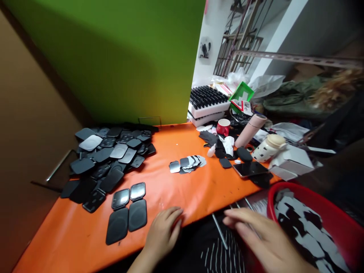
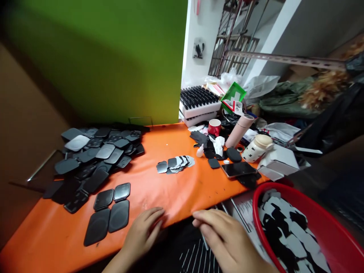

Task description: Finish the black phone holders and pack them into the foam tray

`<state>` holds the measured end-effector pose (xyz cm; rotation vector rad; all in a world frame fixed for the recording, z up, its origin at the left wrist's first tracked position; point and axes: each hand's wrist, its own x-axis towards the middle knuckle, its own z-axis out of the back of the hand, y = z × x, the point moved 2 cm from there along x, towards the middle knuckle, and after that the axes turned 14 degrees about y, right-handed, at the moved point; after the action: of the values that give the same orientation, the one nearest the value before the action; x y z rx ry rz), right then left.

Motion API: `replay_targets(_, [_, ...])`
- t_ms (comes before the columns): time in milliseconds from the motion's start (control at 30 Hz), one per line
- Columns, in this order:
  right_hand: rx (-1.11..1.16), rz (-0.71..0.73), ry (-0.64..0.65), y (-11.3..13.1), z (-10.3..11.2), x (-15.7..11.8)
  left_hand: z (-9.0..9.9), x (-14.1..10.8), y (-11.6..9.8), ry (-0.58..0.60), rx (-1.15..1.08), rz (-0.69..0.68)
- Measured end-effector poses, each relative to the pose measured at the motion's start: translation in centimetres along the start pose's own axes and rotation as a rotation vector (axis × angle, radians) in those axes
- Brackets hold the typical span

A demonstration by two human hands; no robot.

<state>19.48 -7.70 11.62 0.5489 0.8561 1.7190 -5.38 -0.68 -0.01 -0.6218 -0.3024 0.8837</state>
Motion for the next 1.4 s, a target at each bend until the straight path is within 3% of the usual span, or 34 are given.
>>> replay_targets(100, [0.070, -0.159, 0.161, -1.9, -2.9, 2.5, -0.1, 0.0, 0.5, -0.032, -0.007, 0.022])
replay_targets(267, [-0.051, -0.087, 0.215, -2.8, -5.7, 5.4, -0.1, 0.5, 0.4, -0.002, 0.014, 0.019])
replay_targets(600, [-0.263, -0.062, 0.171, -3.3, -5.6, 12.9, 0.0, 0.6, 1.0, -0.025, 0.019, -0.054])
replay_targets(867, [-0.334, -0.010, 0.194, -3.1, -6.1, 14.9, 0.1, 1.2, 2.1, -0.011, -0.144, 0.025])
replay_targets(967, [-0.346, -0.051, 0.148, -3.9, -6.8, 14.5, 1.4, 3.6, 3.7, -0.046, -0.186, 0.124])
replay_targets(1167, [-0.043, -0.131, 0.080, -6.5, -8.5, 13.3, 4.6, 12.4, 6.7, -0.087, -0.031, 0.197])
replay_targets(1300, [0.175, -0.086, -0.073, -8.3, -9.1, 13.0, 4.1, 16.7, 6.7, -0.060, 0.018, 0.196])
replay_targets(1400, [0.400, -0.160, -0.150, -9.5, -9.3, 13.4, 3.0, 17.9, 5.7, -0.021, 0.041, 0.167])
